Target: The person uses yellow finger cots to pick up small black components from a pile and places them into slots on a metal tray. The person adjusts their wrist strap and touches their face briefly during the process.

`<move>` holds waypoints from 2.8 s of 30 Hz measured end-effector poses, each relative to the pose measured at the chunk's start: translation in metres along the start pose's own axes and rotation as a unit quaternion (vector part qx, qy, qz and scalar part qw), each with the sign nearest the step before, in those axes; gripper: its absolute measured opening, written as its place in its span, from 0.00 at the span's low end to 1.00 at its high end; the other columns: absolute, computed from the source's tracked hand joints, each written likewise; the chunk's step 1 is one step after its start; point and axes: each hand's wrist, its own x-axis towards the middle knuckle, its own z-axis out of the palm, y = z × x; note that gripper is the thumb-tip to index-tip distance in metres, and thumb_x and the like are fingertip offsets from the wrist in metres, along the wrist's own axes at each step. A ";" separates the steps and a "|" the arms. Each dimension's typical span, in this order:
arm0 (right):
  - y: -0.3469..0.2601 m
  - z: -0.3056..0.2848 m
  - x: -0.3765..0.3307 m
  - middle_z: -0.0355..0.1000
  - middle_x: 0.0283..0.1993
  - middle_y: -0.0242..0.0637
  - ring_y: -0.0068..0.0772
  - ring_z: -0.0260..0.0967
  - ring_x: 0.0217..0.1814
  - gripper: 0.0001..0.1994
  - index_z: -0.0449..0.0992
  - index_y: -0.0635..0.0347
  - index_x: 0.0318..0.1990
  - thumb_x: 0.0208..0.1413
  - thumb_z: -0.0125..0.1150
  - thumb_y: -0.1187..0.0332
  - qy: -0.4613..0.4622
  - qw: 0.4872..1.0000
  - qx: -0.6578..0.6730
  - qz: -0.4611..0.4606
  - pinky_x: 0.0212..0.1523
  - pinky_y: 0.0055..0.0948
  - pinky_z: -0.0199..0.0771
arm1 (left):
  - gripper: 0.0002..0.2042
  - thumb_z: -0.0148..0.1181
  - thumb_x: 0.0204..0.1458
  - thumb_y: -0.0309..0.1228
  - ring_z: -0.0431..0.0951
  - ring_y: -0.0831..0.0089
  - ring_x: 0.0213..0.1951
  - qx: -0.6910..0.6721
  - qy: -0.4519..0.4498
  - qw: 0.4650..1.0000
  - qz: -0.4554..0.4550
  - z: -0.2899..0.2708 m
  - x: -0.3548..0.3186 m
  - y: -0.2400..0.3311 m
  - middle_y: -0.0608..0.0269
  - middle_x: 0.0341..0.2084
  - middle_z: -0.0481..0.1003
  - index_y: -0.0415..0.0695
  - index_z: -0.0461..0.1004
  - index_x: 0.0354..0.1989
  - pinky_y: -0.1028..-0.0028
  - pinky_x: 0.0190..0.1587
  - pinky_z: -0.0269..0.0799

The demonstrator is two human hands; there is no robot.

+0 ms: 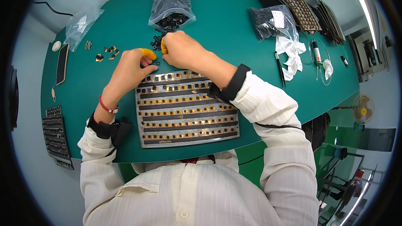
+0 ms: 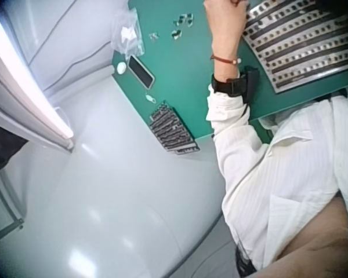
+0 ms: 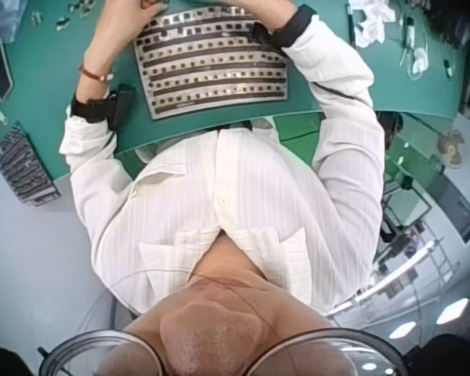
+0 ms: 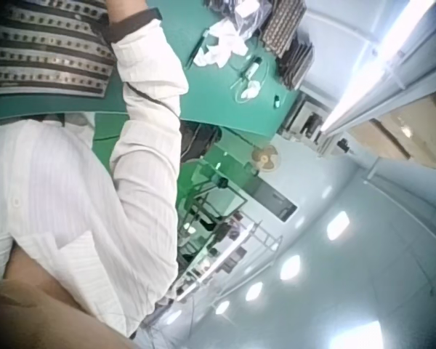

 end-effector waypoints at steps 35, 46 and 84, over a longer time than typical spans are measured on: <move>-0.007 -0.008 -0.027 0.78 0.29 0.49 0.42 0.77 0.26 0.08 0.80 0.71 0.35 0.49 0.66 0.75 -0.013 0.998 0.055 0.017 0.30 0.34 0.76 | 0.08 0.66 0.48 0.27 0.83 0.55 0.33 0.019 -0.004 0.998 -0.060 0.000 0.004 0.009 0.48 0.29 0.81 0.34 0.80 0.33 0.63 0.37 0.78; 0.008 -0.026 -0.061 0.75 0.28 0.54 0.52 0.76 0.32 0.06 0.78 0.71 0.30 0.46 0.65 0.75 0.064 0.997 0.029 -0.024 0.36 0.41 0.77 | 0.07 0.65 0.44 0.26 0.78 0.61 0.25 0.074 -0.007 0.997 0.018 0.011 0.011 0.027 0.54 0.21 0.77 0.33 0.80 0.30 0.66 0.30 0.73; -0.011 -0.023 -0.068 0.71 0.20 0.58 0.53 0.73 0.22 0.11 0.79 0.75 0.26 0.50 0.66 0.71 -0.073 0.997 -0.014 -0.018 0.24 0.40 0.72 | 0.09 0.67 0.47 0.24 0.83 0.61 0.30 -0.023 0.047 0.998 -0.018 -0.008 0.028 -0.006 0.45 0.28 0.81 0.32 0.81 0.36 0.68 0.37 0.78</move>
